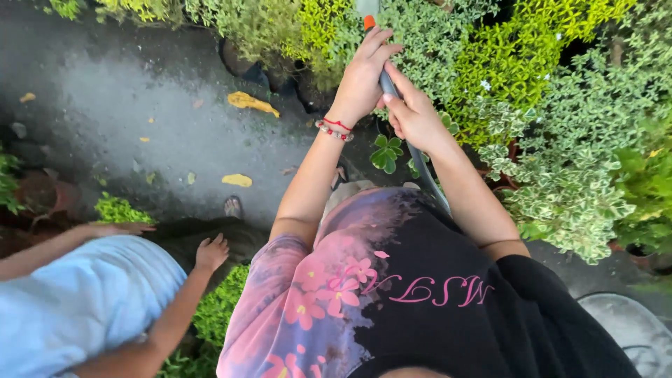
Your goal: The person uses a hose with a spray nozzle to water a row of potted plants. They move the nozzle from left to right, directing a steady stream of water onto the foliage and soil of each plant in sequence.
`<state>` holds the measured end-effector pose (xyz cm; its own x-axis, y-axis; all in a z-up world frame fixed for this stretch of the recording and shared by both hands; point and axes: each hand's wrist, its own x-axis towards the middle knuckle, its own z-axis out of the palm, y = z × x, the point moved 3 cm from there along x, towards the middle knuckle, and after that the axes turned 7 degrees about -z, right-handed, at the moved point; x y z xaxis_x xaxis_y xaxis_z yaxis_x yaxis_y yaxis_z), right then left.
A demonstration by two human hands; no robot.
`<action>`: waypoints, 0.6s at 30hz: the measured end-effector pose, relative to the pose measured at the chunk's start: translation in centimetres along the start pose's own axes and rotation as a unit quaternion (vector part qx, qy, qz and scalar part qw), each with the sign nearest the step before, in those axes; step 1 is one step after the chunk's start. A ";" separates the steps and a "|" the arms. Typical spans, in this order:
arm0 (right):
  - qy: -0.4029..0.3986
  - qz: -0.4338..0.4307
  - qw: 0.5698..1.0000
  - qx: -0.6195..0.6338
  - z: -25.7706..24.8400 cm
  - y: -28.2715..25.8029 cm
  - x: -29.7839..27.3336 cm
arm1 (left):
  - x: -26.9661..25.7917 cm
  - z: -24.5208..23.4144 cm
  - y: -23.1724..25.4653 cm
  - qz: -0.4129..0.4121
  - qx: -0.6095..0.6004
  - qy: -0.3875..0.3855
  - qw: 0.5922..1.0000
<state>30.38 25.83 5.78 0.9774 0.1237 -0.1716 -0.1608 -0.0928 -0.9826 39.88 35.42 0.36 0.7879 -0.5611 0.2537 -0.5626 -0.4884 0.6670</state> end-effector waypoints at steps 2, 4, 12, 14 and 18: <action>0.007 -0.017 1.000 0.006 1.1 0.8 1.4 | 0.3 -1.0 -1.4 0.005 0.000 -0.016 1.000; 0.019 -0.014 1.000 0.015 2.6 0.4 2.2 | 0.2 -2.4 -2.3 0.012 -0.009 -0.029 0.999; 0.049 -0.028 0.998 0.017 5.2 0.6 4.1 | 0.5 -4.6 -4.3 0.035 -0.017 -0.047 0.998; 0.060 -0.038 0.997 0.039 5.1 1.0 4.5 | 0.7 -5.0 -4.2 0.024 -0.014 -0.051 0.998; 0.067 -0.032 0.996 0.041 4.6 0.6 4.7 | 1.4 -4.8 -4.2 0.018 -0.018 -0.050 0.998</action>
<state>34.24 30.91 4.05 0.9947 -0.0076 -0.1025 -0.1026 -0.0063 -0.9947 44.56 39.85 1.30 0.7374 -0.6427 0.2078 -0.5791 -0.4431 0.6843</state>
